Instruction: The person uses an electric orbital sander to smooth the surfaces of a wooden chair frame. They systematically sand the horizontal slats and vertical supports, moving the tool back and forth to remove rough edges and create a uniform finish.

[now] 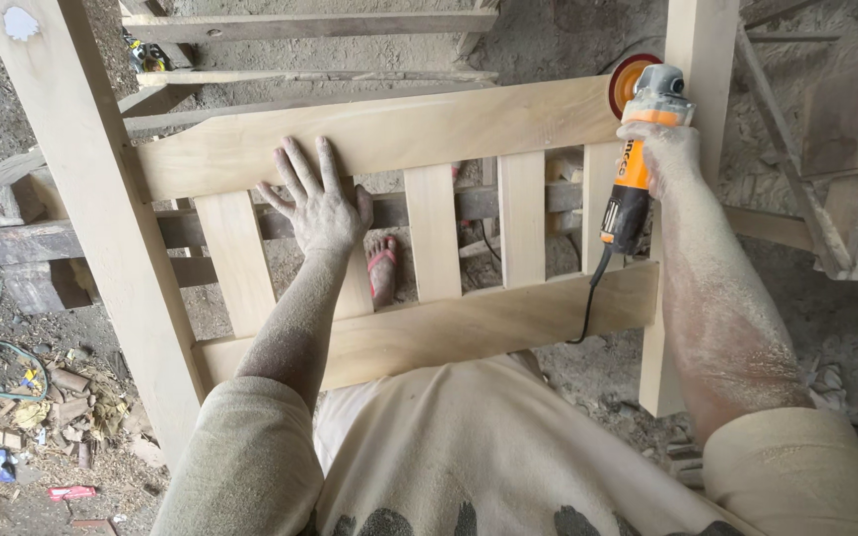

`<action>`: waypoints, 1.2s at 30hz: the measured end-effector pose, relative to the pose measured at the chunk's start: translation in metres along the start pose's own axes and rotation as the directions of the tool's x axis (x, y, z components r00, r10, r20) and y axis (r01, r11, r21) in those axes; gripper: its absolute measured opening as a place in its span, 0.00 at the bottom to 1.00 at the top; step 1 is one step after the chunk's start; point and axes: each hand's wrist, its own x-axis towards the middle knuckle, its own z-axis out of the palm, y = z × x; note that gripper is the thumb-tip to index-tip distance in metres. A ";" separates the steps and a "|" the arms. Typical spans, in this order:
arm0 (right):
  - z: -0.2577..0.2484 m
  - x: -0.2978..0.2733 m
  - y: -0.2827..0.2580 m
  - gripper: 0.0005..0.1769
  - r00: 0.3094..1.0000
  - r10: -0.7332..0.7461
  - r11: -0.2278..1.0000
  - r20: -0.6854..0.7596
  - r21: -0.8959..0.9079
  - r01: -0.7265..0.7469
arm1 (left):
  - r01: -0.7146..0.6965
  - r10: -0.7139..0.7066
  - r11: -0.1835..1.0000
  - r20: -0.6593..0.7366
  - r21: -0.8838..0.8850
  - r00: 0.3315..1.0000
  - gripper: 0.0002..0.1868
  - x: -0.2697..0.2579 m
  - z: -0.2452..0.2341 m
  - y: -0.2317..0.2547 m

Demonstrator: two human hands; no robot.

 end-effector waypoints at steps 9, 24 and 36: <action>0.056 -0.031 0.008 0.21 0.996 -0.018 0.990 0.088 -0.135 0.030 | 0.001 -0.001 1.000 0.001 0.012 1.000 0.50 0.000 -0.005 0.000; 0.022 -0.022 -0.007 0.17 1.000 -0.009 0.999 0.029 0.047 0.008 | 0.001 -0.001 1.000 0.009 -0.005 1.000 0.50 -0.001 -0.005 0.001; 0.046 -0.049 -0.002 0.19 0.998 -0.069 0.978 0.002 -0.196 0.068 | -0.002 0.002 0.999 -0.026 0.032 1.000 0.48 0.001 0.003 -0.003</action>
